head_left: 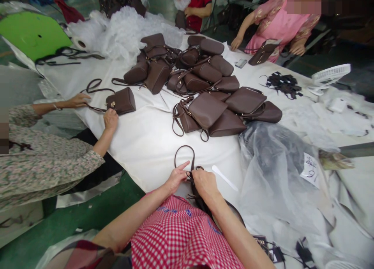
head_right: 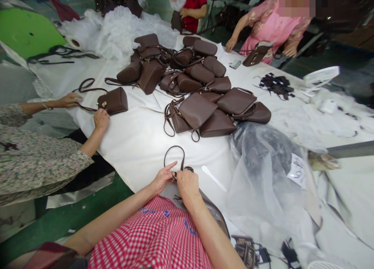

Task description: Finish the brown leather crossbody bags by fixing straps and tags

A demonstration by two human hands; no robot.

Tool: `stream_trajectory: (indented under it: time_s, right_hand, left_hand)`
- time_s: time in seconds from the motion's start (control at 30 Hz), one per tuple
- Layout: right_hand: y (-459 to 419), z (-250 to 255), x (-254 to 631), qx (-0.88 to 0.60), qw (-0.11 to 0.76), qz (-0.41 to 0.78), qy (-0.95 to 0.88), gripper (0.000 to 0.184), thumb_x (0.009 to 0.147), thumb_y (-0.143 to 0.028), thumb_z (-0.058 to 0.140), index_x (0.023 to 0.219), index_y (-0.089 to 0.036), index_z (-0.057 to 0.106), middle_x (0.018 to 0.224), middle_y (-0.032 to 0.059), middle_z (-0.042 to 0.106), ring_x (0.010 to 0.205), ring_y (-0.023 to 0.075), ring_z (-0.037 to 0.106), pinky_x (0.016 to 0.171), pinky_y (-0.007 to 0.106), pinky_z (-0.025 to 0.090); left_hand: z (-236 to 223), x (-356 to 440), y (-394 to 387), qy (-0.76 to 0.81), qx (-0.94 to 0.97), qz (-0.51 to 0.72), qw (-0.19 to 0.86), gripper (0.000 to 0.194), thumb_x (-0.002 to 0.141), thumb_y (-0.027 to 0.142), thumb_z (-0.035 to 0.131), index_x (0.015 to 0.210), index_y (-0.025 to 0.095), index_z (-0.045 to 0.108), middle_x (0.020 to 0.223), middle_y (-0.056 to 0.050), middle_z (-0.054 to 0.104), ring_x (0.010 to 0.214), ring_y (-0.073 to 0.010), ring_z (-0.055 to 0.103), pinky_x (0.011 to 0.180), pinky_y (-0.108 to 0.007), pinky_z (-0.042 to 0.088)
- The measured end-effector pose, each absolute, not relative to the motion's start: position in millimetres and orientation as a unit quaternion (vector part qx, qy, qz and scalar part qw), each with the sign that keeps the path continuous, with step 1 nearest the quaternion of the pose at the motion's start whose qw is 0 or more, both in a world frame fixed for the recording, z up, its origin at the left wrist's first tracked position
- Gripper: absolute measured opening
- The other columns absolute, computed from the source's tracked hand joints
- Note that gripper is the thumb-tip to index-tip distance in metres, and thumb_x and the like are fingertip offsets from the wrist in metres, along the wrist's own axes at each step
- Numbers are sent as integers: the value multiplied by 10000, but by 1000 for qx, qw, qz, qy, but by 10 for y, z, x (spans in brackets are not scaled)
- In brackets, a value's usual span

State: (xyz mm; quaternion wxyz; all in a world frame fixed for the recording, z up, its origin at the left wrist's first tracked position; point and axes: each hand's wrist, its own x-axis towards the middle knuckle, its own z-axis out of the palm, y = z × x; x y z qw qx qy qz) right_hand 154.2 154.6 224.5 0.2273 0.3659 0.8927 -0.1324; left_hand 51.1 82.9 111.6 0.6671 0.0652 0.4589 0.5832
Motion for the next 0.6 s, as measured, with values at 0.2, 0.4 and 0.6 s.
stream_trajectory:
  time_s: [0.2,0.4,0.6]
  right_hand:
    - [1558,2231,1568,351,234,-149,894,333,914,-71,379,1014,-127,692,931,198,710,882,292,700,707,358,526]
    - [1550,2226,1486,352,265,-154,884,316,896,-54,412,955,-111,717,906,209,722,874,283,710,731,358,533]
    - [1553,2183,1463,350,282,-154,880,266,897,-100,456,951,-99,716,928,214,720,901,258,705,753,316,525]
  left_hand:
    - [1126,460,814,483,112,565,659,891,619,310,824,1396,102,440,604,24,636,500,-50,422,546,-195,278]
    - [1189,476,803,474,124,554,673,975,587,329,842,1425,113,392,863,-87,744,676,-127,595,680,-228,395]
    - [1225,462,804,513,183,520,658,888,639,353,793,1398,74,424,553,44,618,530,-80,477,605,-209,352]
